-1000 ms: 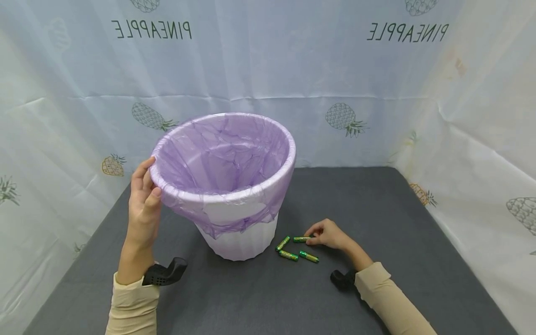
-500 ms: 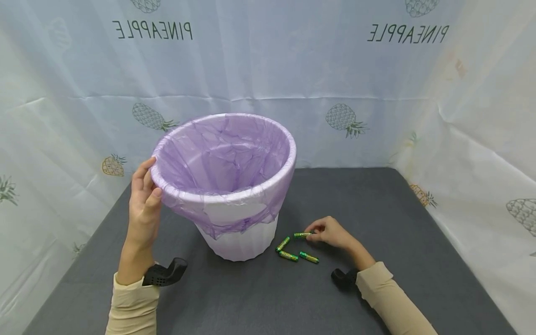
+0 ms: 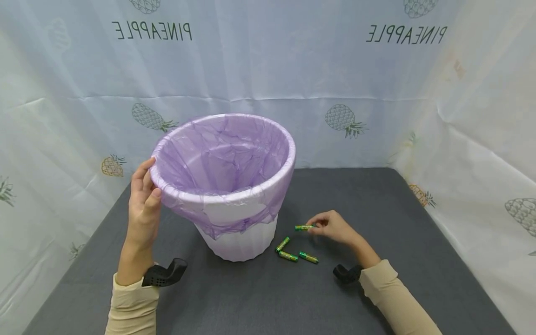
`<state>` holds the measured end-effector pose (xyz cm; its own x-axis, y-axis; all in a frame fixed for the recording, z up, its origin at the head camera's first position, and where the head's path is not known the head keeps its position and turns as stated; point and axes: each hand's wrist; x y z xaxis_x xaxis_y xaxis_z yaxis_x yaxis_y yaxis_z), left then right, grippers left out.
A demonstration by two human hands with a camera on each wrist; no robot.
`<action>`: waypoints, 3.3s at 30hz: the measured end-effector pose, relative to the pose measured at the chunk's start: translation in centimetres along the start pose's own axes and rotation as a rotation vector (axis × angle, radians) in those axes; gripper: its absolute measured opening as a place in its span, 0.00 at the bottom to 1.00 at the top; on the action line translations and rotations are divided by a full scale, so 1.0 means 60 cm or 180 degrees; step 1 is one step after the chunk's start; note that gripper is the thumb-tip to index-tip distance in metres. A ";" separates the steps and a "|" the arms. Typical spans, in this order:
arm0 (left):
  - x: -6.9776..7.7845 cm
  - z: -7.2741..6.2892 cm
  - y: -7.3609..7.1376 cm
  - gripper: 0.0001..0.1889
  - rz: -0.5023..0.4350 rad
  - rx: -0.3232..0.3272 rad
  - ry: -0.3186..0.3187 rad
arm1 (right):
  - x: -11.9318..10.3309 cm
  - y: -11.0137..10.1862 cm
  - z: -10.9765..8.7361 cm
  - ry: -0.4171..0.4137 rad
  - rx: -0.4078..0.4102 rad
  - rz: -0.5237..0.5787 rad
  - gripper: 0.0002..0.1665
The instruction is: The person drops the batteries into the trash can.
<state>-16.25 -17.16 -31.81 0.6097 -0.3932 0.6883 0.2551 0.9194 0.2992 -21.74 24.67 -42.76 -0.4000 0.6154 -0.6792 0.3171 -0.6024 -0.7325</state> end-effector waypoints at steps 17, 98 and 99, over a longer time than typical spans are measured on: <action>0.002 0.001 0.002 0.28 0.0001 -0.0063 0.0043 | -0.034 -0.036 -0.002 0.0038 0.0213 0.0004 0.10; -0.001 0.000 -0.001 0.28 -0.0027 -0.0077 0.0060 | -0.196 -0.190 -0.004 -0.0415 0.1037 -0.0246 0.11; -0.001 0.000 -0.001 0.28 -0.0027 -0.0069 0.0055 | -0.198 -0.191 -0.003 -0.0427 0.1051 -0.0234 0.11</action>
<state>-16.32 -17.16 -31.84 0.6201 -0.4011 0.6742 0.2764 0.9160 0.2906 -20.46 24.37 -26.33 -0.5277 0.6042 -0.5971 -0.0028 -0.7041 -0.7101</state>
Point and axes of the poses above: each hand's wrist, its own z-axis towards the middle knuckle, its own y-axis out of the palm, x = y × z, and after that the axes turned 12 degrees about -z, right-handed
